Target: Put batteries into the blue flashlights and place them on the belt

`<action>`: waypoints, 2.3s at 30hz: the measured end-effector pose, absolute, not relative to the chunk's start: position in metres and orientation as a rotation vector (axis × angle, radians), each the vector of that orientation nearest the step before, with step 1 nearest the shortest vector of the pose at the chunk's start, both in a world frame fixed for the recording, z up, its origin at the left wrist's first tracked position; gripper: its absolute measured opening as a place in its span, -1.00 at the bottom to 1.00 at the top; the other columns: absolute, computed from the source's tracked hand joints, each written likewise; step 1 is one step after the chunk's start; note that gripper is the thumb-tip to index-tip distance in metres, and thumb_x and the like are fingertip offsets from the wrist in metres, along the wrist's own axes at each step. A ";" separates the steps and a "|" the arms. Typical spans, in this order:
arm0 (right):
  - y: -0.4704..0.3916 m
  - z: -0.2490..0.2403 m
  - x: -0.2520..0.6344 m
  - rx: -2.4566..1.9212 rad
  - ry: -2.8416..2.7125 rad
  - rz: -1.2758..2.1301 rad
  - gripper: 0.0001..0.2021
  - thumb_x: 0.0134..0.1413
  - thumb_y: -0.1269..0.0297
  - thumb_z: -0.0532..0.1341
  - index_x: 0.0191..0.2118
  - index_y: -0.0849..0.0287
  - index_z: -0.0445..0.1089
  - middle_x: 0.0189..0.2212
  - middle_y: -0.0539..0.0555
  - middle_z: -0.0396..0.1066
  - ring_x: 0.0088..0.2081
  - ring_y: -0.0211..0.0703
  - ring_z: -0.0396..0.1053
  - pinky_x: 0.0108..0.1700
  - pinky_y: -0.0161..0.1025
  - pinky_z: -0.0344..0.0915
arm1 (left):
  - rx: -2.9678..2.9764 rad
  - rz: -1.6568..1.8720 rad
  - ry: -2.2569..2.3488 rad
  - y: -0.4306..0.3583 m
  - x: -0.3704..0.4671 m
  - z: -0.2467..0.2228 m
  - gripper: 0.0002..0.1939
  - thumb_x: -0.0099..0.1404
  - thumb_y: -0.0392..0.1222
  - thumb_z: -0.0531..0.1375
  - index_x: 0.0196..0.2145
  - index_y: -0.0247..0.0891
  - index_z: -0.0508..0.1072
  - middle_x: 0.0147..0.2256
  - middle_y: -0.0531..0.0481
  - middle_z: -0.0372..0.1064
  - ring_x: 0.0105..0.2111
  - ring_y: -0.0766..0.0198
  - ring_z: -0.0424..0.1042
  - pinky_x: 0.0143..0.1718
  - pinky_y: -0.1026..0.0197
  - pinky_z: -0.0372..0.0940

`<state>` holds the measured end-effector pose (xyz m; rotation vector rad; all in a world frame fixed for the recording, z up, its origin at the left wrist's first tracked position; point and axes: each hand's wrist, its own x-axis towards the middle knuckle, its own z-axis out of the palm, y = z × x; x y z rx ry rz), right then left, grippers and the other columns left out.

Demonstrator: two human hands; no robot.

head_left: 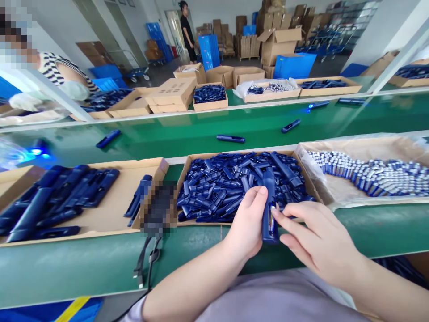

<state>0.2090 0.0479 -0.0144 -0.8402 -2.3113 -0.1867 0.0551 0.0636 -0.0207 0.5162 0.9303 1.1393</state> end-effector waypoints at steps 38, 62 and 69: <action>0.066 -0.014 0.207 -1.109 -1.944 0.609 -0.78 0.24 0.20 0.19 -0.04 0.00 0.49 0.08 0.09 0.37 0.09 -0.04 0.39 -0.04 -0.14 0.52 | 0.355 1.124 0.783 0.069 0.054 -0.026 -0.68 0.21 -0.01 0.31 -0.21 -0.32 0.50 -0.43 0.05 0.36 -0.52 0.44 0.27 -0.50 0.37 0.19; 0.065 -0.024 0.199 -1.198 -2.080 0.240 -0.35 0.14 0.14 0.26 0.31 0.06 0.08 0.35 0.19 -0.07 0.32 0.14 0.02 0.24 0.16 0.21 | 0.600 1.033 0.724 0.067 0.056 -0.029 -0.64 0.22 0.04 0.29 -0.37 -0.32 0.32 -0.42 0.05 0.22 -0.50 0.44 0.24 -0.51 0.37 0.17; 0.067 -0.024 0.262 -1.257 -1.856 0.202 -0.64 0.24 0.21 0.17 0.14 0.04 0.31 0.20 0.13 0.23 0.17 -0.01 0.26 0.11 -0.07 0.33 | 0.674 0.946 0.650 0.067 0.046 -0.029 -0.60 0.28 -0.01 0.24 0.00 -0.23 0.35 -0.37 0.07 0.22 -0.52 0.46 0.23 -0.46 0.34 0.23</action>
